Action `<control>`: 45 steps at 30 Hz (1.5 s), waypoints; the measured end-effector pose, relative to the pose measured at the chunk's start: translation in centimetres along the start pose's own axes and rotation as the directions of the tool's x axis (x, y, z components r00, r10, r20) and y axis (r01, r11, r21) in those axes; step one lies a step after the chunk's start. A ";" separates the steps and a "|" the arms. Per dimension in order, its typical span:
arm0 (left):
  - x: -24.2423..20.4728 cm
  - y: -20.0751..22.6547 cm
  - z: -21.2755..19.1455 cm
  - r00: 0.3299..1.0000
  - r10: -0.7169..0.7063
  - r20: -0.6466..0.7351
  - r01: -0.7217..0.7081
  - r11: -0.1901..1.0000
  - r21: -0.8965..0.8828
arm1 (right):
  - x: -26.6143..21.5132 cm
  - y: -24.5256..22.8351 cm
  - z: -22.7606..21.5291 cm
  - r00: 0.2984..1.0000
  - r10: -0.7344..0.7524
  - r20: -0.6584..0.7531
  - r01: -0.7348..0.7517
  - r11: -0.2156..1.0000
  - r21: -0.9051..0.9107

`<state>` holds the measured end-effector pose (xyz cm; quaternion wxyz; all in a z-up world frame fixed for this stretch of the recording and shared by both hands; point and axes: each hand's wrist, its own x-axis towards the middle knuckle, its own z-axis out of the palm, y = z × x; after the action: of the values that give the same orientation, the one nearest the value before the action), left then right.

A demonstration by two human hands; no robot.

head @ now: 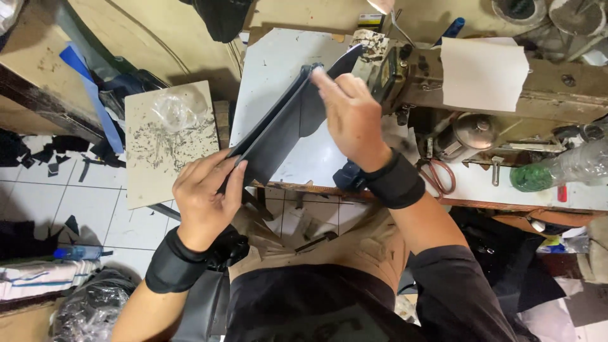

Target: The person finishes the edges of a leather bag using a cleaning agent and a scraper, then removes loose threads with a lighter.

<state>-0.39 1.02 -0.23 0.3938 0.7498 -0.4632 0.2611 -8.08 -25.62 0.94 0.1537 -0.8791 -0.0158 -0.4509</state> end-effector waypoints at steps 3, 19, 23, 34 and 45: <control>-0.3 0.0 -0.3 1.000 -0.020 0.007 0.020 1.000 -0.011 | -0.1 0.3 -0.9 1.000 0.022 -0.014 -0.021 1.000 0.005; -0.3 1.9 0.0 0.999 0.042 0.028 -0.041 0.999 -0.013 | 0.1 0.2 -2.0 0.982 -0.105 0.155 0.113 0.993 -0.045; -0.2 1.9 0.1 0.999 0.042 0.029 -0.042 0.999 -0.010 | -0.1 1.3 -1.0 0.984 -0.145 0.100 0.156 0.982 -0.103; -0.2 1.6 0.5 0.997 0.072 0.033 -0.071 0.997 -0.018 | 1.0 0.5 -2.4 0.962 -0.196 0.188 0.217 0.971 -0.099; 0.4 1.6 0.9 0.997 0.079 0.010 -0.078 0.997 -0.025 | 1.6 1.9 -1.9 0.970 -0.136 0.202 0.150 0.987 -0.055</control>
<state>-1.63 -0.28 0.12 0.3897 0.7276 -0.4978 0.2664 -8.29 -28.14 2.79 0.0874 -0.9210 -0.0785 -0.3715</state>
